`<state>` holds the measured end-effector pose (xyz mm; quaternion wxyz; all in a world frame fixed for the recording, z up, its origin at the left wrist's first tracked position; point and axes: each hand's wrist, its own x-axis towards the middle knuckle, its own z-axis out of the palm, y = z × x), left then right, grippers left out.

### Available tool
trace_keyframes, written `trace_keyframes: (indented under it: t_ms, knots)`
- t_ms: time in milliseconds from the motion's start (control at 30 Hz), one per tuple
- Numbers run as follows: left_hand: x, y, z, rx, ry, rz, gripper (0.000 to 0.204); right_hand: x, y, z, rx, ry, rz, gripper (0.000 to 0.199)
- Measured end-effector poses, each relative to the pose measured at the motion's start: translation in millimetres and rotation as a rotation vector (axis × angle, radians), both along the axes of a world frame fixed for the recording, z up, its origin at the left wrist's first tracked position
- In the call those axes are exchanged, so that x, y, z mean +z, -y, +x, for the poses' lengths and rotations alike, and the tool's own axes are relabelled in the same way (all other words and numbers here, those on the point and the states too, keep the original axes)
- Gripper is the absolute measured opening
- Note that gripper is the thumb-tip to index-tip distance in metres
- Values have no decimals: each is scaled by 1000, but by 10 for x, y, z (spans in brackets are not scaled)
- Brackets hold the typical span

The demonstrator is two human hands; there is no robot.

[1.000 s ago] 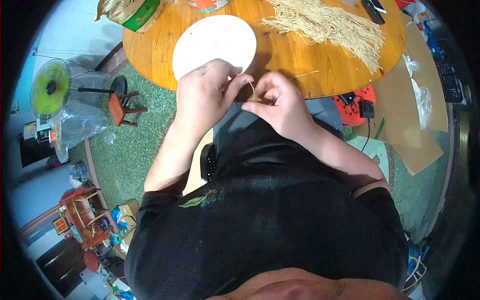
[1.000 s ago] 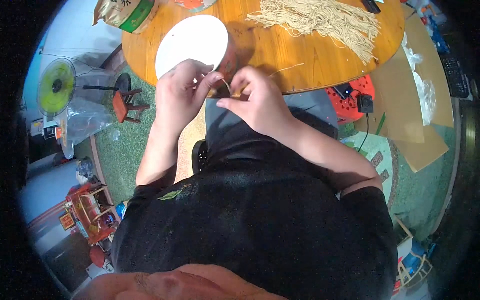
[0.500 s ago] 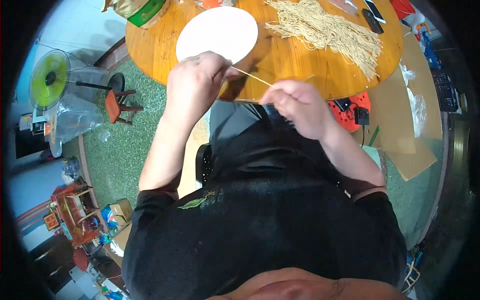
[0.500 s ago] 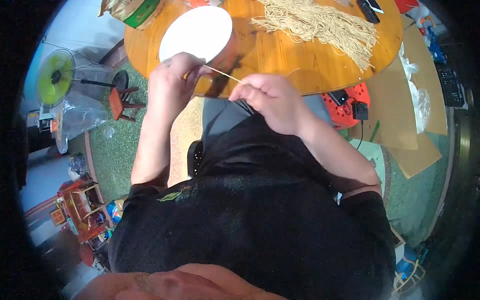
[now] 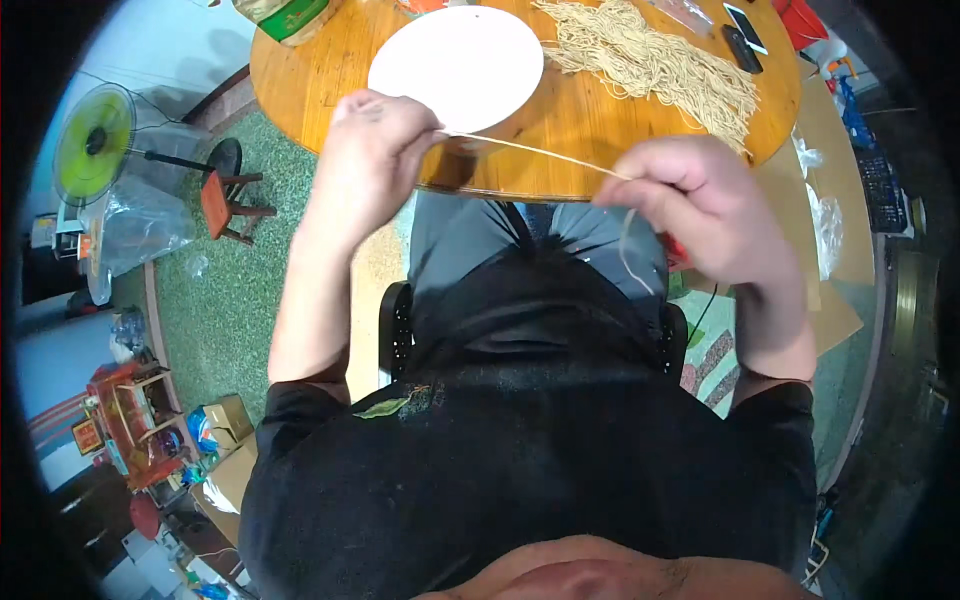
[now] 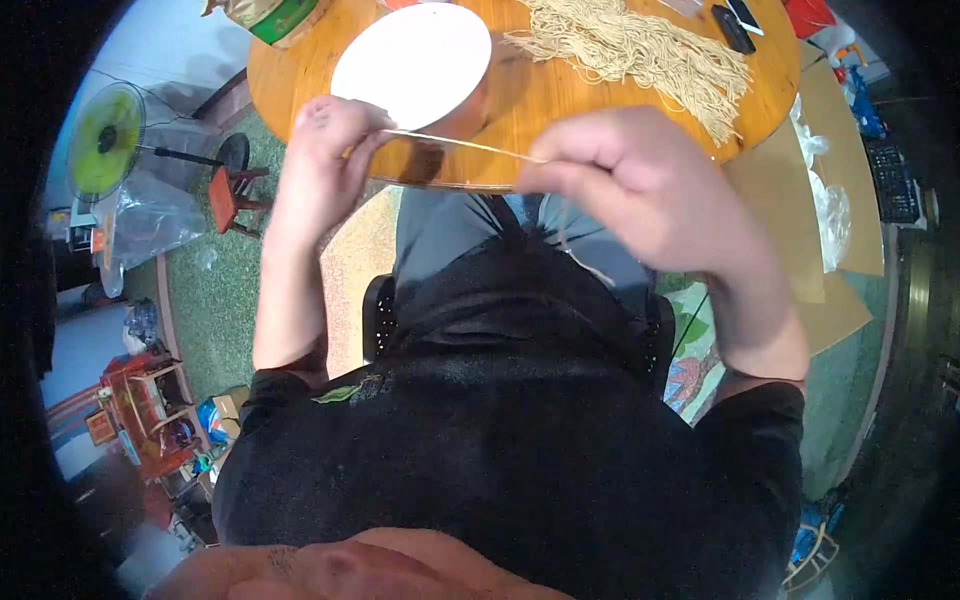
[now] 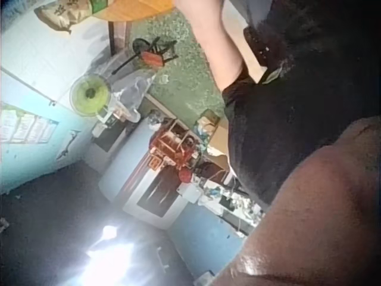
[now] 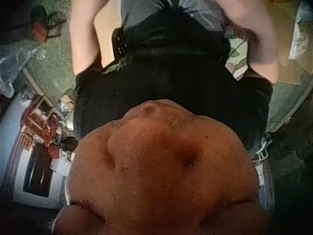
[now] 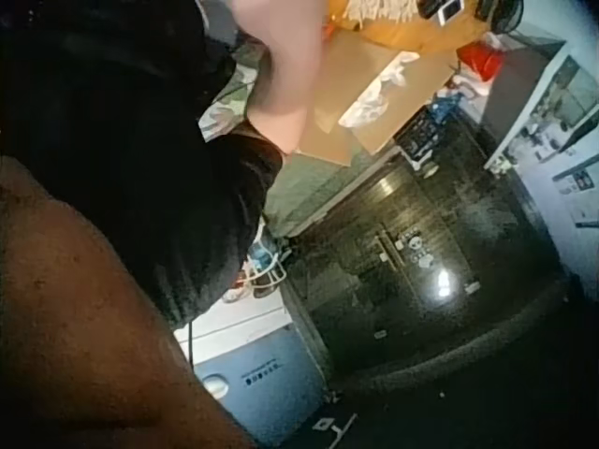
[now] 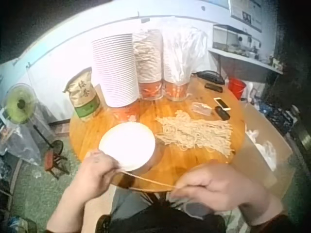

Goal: Attaching decorative strings to festive paper cups and bagging stacks of cups in a manufacturing workshop.

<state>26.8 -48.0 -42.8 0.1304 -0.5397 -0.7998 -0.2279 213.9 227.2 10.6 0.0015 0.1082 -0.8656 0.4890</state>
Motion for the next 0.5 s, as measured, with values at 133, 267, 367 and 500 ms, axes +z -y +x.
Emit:
trace_keyframes:
  t_ms: [133, 267, 367, 500]
  knots:
    - [62, 275, -249, 18, -13, -76, 6, 42, -369, 59, -45, 79, 285, 19]
    - [88, 510, -542, -67, 51, -98, 10, -54, -582, 133, -41, 238, 328, 16]
    - [108, 503, -548, -24, 42, 7, 22, -67, -549, 160, -8, 458, 99, 17]
    - [-98, 342, -114, 92, -271, 474, 23, -207, -345, 91, 56, 449, -503, 19]
